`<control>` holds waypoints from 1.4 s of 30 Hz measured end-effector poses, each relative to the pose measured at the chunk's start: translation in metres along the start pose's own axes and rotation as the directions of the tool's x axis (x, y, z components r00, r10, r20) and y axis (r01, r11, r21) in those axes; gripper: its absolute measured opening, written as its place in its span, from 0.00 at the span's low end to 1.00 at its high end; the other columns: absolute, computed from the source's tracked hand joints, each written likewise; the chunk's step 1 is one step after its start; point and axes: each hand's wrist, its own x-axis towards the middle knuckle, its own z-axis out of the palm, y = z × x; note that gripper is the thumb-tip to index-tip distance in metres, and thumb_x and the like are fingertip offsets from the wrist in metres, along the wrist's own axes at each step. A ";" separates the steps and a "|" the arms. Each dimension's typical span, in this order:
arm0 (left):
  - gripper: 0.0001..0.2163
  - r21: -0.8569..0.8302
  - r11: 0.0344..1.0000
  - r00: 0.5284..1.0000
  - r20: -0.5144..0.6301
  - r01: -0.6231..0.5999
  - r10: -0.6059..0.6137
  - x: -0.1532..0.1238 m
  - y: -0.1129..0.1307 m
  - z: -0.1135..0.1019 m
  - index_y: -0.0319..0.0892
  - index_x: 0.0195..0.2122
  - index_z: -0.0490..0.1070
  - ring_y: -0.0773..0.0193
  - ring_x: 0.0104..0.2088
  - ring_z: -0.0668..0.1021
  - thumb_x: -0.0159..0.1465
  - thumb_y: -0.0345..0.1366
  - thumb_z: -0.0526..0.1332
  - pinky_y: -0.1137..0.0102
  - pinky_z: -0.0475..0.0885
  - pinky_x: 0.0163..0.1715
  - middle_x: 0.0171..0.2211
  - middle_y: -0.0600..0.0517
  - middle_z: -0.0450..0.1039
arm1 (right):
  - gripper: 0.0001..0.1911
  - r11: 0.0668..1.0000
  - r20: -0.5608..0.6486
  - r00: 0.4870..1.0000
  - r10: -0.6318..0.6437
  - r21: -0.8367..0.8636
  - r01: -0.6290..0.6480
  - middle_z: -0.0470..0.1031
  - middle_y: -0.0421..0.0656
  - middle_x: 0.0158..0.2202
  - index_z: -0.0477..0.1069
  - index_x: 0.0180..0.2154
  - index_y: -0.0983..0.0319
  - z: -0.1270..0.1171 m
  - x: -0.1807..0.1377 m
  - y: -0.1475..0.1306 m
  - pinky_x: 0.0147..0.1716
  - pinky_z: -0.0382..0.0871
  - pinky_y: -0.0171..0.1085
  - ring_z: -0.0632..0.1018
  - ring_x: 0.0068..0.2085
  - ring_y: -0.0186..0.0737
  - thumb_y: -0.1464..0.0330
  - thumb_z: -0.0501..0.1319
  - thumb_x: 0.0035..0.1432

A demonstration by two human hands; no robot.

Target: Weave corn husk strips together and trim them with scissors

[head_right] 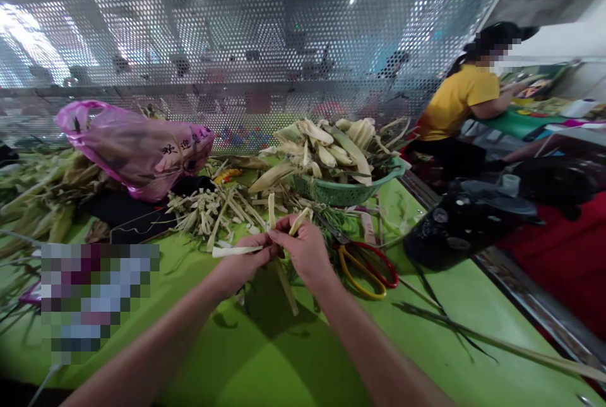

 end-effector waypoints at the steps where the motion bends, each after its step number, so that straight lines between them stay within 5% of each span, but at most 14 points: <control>1: 0.10 -0.017 1.000 1.000 0.006 -0.003 0.003 -0.001 -0.001 0.001 0.39 0.29 0.72 0.68 0.28 0.66 0.56 0.41 0.62 0.72 0.61 0.31 0.27 0.52 0.69 | 0.09 1.000 0.006 1.000 0.008 -0.009 -0.007 0.68 0.36 0.22 0.70 0.25 0.62 0.000 0.000 -0.001 0.27 0.61 0.34 0.68 0.25 0.33 0.65 0.67 0.44; 7: 0.12 -0.094 0.996 0.993 -0.122 -0.007 -0.004 -0.002 -0.007 -0.002 0.39 0.28 0.67 0.70 0.23 0.64 0.60 0.44 0.59 0.74 0.58 0.25 0.21 0.55 0.64 | 0.14 0.996 0.038 0.997 0.064 0.055 -0.066 0.74 0.39 0.29 0.72 0.34 0.61 -0.006 0.003 -0.003 0.34 0.67 0.36 0.73 0.31 0.37 0.60 0.67 0.48; 11: 0.12 -0.048 0.998 0.985 -0.168 -0.050 0.041 -0.001 -0.007 -0.009 0.40 0.27 0.67 0.69 0.24 0.67 0.61 0.43 0.58 0.74 0.60 0.26 0.21 0.55 0.66 | 0.13 0.995 0.021 0.997 0.072 0.070 -0.073 0.73 0.40 0.28 0.72 0.29 0.62 -0.010 0.005 0.002 0.37 0.66 0.37 0.73 0.32 0.37 0.59 0.67 0.48; 20: 0.12 -0.083 0.990 0.943 -0.321 -0.115 0.083 0.004 -0.014 -0.018 0.40 0.31 0.67 0.70 0.24 0.67 0.63 0.44 0.55 0.74 0.61 0.27 0.21 0.56 0.64 | 0.16 0.987 0.192 0.974 0.124 -0.130 -0.100 0.70 0.38 0.25 0.71 0.29 0.63 -0.003 -0.001 0.004 0.28 0.62 0.34 0.68 0.28 0.35 0.56 0.65 0.49; 31: 0.12 -0.216 0.968 0.926 -0.374 -0.126 0.037 0.001 -0.004 -0.017 0.40 0.30 0.67 0.72 0.23 0.62 0.60 0.45 0.58 0.75 0.57 0.25 0.21 0.58 0.59 | 0.13 0.965 0.276 0.961 0.010 -0.255 0.063 0.66 0.37 0.23 0.68 0.26 0.62 0.003 -0.004 -0.006 0.26 0.59 0.33 0.66 0.26 0.34 0.59 0.62 0.54; 36: 0.13 -0.093 0.990 0.932 -0.356 -0.105 0.066 0.001 -0.001 -0.022 0.41 0.29 0.66 0.70 0.23 0.63 0.61 0.47 0.57 0.74 0.56 0.24 0.20 0.58 0.59 | 0.10 0.885 0.265 0.960 -0.084 -0.423 0.194 0.69 0.38 0.24 0.69 0.27 0.61 -0.002 -0.005 -0.003 0.27 0.62 0.34 0.69 0.27 0.36 0.62 0.59 0.58; 39: 0.13 0.078 0.989 0.931 -0.337 -0.124 0.143 0.003 -0.007 -0.024 0.42 0.26 0.62 0.69 0.24 0.62 0.62 0.45 0.55 0.73 0.56 0.25 0.22 0.57 0.58 | 0.05 0.769 0.233 0.943 -0.237 -0.549 0.328 0.73 0.42 0.32 0.72 0.34 0.59 -0.001 -0.010 -0.007 0.34 0.66 0.38 0.73 0.34 0.41 0.65 0.59 0.58; 42: 0.10 0.147 0.978 0.936 -0.299 -0.150 0.188 0.003 -0.014 -0.020 0.42 0.25 0.61 0.68 0.27 0.62 0.61 0.41 0.56 0.73 0.57 0.27 0.25 0.56 0.60 | 0.14 0.688 0.269 0.871 -0.410 -0.536 0.489 0.72 0.46 0.44 0.70 0.47 0.57 0.007 -0.018 -0.017 0.42 0.67 0.40 0.72 0.44 0.44 0.69 0.60 0.57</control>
